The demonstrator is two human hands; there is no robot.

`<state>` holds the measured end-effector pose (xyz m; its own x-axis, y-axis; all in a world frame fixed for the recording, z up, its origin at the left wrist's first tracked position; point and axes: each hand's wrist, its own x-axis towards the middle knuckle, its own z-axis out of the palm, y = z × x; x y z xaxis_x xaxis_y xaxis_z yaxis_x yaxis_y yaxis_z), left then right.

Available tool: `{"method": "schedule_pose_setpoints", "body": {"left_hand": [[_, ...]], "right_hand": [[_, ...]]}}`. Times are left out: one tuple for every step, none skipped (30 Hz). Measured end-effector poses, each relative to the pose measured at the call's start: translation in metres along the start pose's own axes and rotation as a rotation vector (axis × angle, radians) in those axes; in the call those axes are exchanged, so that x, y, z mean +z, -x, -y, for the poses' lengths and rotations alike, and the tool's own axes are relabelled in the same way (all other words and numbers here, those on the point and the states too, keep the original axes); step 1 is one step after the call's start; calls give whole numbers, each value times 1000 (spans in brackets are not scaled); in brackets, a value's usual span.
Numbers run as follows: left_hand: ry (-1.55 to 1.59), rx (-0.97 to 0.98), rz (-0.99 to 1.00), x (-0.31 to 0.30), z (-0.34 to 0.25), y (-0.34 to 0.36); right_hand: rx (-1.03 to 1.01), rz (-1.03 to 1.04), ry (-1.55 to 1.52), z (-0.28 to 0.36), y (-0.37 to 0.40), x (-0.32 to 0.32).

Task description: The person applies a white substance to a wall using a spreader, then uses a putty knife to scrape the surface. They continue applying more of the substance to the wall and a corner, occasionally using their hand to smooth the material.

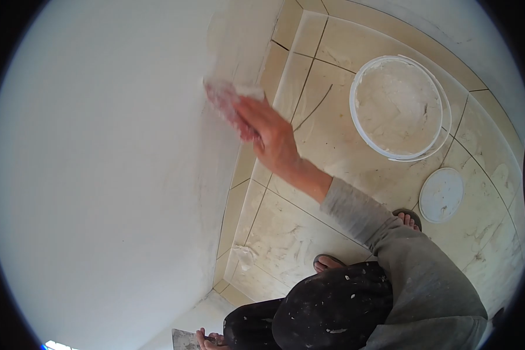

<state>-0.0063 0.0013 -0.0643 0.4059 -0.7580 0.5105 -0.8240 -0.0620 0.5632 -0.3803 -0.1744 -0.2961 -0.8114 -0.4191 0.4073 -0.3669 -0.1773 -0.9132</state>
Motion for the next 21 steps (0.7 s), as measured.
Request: {"method": "schedule_pose_setpoints", "body": {"left_hand": [[3,-3,5,1,0,1],[5,-5,11,2,0,2],[12,-3,19,4,0,1],[21,-1,23,7,1,-1],[24,3,24,7,1,-4],[25,3,19,6,1,-5],[22,-2,8,3,2,-4],[14,-5,-2,-2,4,-4],[9,-11,-10,-4,4,-3],[8,-20,-14,-6,5,-1],[4,-29,-17,-8,5,1],[1,-38,-21,-10,6,3],[-3,-44,-27,-13,7,5],[-7,-51,-32,-15,6,6],[-5,-58,-37,-16,6,9],[0,-61,-39,-14,5,10],[4,-64,-38,-12,4,11],[8,-67,-36,-11,4,13],[11,-65,-32,-11,3,11],[17,-59,-29,-9,3,8],[23,-53,-28,-7,2,5]], "right_hand": [[19,100,-35,9,22,-3],[92,246,-133,18,44,-10],[163,385,-231,21,55,-18],[158,378,-228,18,54,-22],[146,296,-220,19,52,-25],[133,221,-217,22,47,-26],[125,117,-227,20,35,-31],[129,126,-238,19,20,-30],[107,63,-214,16,4,-28],[83,0,-187,12,-7,-23],[84,10,-189,7,-11,-13],[40,-4,-99,3,-12,3],[-2,-18,-13,2,-10,19],[-1,-10,-19,8,1,33],[41,39,-78,18,18,45],[83,82,-137,28,32,50],[84,157,-155,39,49,45],[87,230,-171,47,64,38],[87,226,-171,48,78,30],[60,315,-196,44,90,20],[32,405,-221,42,92,11]]}}
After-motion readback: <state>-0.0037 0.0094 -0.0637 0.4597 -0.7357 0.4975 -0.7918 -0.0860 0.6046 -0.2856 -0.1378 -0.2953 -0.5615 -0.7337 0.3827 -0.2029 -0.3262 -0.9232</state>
